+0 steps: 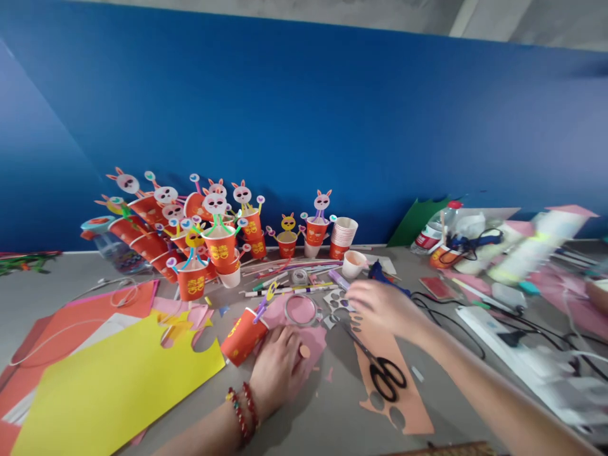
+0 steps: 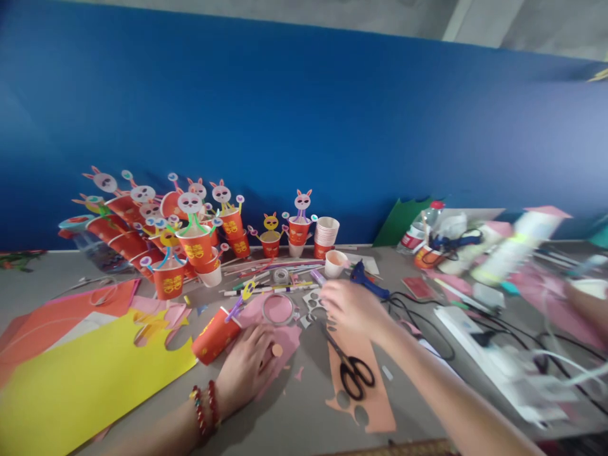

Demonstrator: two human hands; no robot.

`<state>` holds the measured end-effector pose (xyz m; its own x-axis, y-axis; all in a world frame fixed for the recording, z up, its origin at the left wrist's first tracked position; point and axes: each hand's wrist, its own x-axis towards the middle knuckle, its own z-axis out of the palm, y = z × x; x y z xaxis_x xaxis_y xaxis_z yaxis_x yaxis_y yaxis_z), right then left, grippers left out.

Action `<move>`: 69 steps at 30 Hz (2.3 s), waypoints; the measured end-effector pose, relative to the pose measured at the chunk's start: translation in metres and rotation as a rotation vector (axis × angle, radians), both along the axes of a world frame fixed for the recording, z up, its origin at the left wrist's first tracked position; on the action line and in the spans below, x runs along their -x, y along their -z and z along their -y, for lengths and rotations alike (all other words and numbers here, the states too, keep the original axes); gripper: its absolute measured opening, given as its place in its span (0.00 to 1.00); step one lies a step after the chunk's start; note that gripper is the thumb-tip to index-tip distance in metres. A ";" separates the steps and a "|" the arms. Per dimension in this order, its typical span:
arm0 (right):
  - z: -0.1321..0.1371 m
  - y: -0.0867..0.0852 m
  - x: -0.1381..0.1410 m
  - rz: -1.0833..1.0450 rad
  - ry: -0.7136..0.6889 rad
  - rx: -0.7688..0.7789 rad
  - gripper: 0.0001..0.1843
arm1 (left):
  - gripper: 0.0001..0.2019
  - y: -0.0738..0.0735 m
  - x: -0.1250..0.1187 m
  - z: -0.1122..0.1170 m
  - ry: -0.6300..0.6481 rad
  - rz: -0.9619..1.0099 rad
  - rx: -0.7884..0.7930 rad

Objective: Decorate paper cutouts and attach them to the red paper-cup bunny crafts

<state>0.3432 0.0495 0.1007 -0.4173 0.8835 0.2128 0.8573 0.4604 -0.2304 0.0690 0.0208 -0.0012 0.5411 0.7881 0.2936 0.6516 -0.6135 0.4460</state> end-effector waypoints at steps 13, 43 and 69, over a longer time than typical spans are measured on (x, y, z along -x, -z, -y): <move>0.035 -0.026 -0.079 -0.098 0.263 0.099 0.11 | 0.08 0.006 0.001 -0.001 0.038 0.007 -0.053; -0.001 0.061 0.076 0.010 -0.048 0.171 0.17 | 0.13 0.004 0.008 -0.008 0.016 0.328 -0.045; 0.037 0.072 0.097 -0.816 0.034 -0.022 0.12 | 0.13 -0.014 0.014 -0.011 0.157 0.375 -0.124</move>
<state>0.2458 0.0121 0.0283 -0.0966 0.8850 0.4554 0.4374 0.4487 -0.7793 0.0550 0.0316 0.0129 0.4891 0.6511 0.5803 0.3530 -0.7562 0.5509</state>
